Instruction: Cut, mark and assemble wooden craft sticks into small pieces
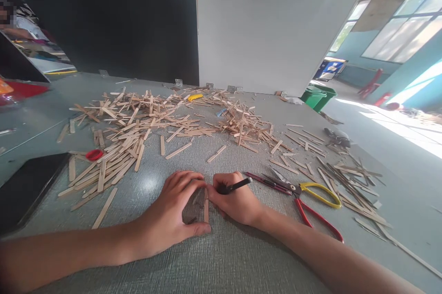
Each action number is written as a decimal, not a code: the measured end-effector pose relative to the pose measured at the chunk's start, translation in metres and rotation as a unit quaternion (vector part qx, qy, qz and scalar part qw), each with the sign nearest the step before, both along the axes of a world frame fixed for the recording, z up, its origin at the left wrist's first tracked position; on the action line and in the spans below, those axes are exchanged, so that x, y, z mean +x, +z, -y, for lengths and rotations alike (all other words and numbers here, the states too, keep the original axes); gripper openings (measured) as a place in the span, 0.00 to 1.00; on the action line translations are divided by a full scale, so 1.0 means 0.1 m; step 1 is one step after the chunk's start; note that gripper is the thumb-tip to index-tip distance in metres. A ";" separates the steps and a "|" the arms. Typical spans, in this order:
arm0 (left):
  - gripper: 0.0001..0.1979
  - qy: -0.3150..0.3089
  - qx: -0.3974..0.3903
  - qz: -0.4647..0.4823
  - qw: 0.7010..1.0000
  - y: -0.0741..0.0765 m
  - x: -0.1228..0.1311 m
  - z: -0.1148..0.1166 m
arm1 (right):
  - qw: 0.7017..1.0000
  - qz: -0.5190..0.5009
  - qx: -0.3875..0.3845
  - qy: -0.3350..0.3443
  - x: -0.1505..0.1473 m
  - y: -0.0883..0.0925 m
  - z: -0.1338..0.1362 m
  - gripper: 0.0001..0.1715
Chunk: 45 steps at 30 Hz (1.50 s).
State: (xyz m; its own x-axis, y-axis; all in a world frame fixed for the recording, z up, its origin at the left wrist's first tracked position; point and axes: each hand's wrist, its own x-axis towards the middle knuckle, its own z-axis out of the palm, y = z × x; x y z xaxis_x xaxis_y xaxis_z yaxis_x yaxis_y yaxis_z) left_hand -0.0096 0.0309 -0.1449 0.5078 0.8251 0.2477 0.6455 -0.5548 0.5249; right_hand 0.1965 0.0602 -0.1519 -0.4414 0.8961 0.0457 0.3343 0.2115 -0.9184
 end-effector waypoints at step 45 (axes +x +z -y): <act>0.35 0.006 0.001 0.001 1.000 -0.02 0.00 0.00 | 0.995 0.041 0.085 0.035 0.01 0.06 -0.04 0.22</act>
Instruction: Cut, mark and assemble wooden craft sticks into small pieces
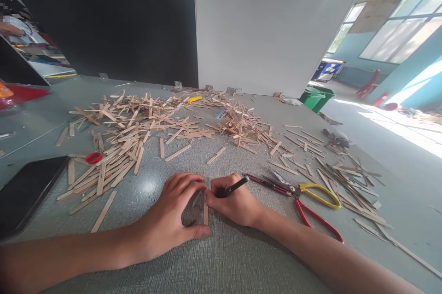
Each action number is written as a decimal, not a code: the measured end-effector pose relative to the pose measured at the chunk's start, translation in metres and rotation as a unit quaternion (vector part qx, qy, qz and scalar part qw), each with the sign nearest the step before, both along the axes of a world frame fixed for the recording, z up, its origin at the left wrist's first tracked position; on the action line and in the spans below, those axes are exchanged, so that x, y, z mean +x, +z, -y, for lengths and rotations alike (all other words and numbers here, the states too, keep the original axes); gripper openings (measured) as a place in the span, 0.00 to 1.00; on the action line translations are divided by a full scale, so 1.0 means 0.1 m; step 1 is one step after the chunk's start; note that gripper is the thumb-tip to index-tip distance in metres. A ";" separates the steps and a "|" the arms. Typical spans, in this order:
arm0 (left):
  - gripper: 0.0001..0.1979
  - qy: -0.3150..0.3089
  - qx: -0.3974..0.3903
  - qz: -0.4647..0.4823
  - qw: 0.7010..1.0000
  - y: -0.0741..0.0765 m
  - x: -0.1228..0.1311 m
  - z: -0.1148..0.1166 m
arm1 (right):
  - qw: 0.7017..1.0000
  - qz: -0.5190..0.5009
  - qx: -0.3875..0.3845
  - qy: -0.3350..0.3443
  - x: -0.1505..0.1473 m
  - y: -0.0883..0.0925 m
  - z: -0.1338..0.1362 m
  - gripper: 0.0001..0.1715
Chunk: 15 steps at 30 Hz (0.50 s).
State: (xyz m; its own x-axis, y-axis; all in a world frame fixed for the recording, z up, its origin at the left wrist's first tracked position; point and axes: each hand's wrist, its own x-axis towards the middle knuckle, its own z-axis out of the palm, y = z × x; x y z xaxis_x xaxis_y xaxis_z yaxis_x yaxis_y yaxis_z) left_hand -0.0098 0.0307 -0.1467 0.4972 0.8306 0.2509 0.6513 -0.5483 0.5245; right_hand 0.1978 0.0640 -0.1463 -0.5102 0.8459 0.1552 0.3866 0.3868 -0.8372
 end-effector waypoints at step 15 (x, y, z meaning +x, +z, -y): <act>0.35 -0.006 0.005 -0.001 1.000 -0.02 0.00 0.00 | 1.000 -0.008 -0.003 0.016 0.01 0.01 0.01 0.22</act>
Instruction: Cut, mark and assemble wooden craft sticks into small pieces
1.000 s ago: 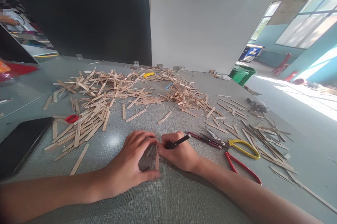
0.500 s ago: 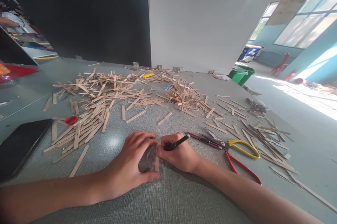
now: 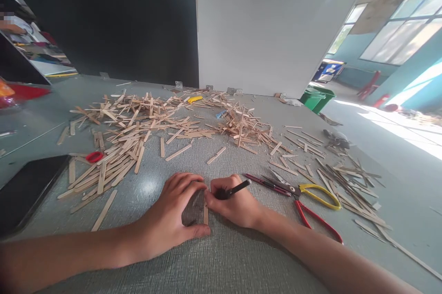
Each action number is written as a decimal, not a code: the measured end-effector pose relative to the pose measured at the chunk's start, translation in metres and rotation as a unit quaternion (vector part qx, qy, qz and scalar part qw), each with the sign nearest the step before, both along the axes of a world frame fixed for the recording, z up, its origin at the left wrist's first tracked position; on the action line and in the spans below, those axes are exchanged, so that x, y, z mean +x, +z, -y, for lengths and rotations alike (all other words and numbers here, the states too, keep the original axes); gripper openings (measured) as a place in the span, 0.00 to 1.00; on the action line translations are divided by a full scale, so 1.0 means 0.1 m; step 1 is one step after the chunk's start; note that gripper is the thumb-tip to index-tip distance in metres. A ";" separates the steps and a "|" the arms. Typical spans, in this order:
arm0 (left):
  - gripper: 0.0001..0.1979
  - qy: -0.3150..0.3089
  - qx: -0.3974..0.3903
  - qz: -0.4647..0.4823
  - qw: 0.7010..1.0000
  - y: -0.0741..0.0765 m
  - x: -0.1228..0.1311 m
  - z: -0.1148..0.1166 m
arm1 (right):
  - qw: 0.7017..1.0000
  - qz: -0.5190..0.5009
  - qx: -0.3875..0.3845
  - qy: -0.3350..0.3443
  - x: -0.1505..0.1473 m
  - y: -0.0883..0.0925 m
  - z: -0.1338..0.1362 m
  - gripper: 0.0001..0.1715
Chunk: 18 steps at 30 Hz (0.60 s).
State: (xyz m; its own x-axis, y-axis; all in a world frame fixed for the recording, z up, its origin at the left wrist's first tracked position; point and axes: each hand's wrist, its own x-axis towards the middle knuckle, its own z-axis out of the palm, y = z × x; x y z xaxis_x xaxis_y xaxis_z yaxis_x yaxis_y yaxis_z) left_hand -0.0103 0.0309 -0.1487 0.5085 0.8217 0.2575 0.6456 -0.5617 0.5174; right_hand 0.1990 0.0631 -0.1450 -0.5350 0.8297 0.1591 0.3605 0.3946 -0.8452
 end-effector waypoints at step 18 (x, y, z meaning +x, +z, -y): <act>0.35 0.001 0.002 0.002 1.000 -0.03 -0.01 0.00 | 1.000 0.009 -0.003 -0.002 0.00 -0.03 0.00 0.21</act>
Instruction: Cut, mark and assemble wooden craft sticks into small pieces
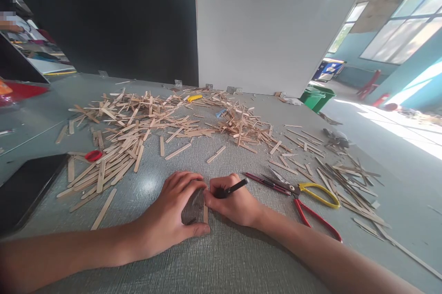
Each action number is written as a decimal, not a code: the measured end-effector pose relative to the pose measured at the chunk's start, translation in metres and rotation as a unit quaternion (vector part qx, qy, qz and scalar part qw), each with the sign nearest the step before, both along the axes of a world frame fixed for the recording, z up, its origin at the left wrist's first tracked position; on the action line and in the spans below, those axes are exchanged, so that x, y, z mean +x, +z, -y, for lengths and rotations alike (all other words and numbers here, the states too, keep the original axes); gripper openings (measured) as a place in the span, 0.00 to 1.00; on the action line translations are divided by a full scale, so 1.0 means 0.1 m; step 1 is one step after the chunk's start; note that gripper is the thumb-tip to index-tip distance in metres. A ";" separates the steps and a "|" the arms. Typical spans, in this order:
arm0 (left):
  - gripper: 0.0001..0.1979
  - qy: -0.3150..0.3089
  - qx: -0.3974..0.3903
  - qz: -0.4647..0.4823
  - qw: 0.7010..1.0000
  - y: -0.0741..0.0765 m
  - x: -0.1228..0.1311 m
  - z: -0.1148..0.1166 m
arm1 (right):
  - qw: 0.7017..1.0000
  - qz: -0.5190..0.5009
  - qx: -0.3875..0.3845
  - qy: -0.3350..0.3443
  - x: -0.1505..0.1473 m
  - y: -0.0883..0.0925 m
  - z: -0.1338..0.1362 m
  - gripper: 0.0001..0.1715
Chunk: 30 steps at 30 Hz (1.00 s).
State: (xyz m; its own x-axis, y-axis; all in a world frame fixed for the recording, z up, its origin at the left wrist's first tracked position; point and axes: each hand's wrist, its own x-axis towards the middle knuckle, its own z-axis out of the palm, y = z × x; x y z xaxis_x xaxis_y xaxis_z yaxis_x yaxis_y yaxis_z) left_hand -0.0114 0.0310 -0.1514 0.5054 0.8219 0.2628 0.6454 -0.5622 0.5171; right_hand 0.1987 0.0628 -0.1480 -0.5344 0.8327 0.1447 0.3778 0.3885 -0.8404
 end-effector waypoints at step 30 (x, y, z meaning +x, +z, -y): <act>0.35 -0.003 -0.007 0.002 1.000 0.03 0.01 0.00 | 0.990 -0.061 -0.127 -0.023 0.00 0.01 -0.01 0.20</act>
State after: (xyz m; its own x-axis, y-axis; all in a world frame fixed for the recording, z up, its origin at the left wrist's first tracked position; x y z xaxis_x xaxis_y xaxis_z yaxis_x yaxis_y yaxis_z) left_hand -0.0107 0.0311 -0.1480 0.5086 0.8226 0.2541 0.6398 -0.5586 0.5278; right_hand 0.1983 0.0634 -0.1465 -0.4868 0.8734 -0.0120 0.2806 0.1433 -0.9491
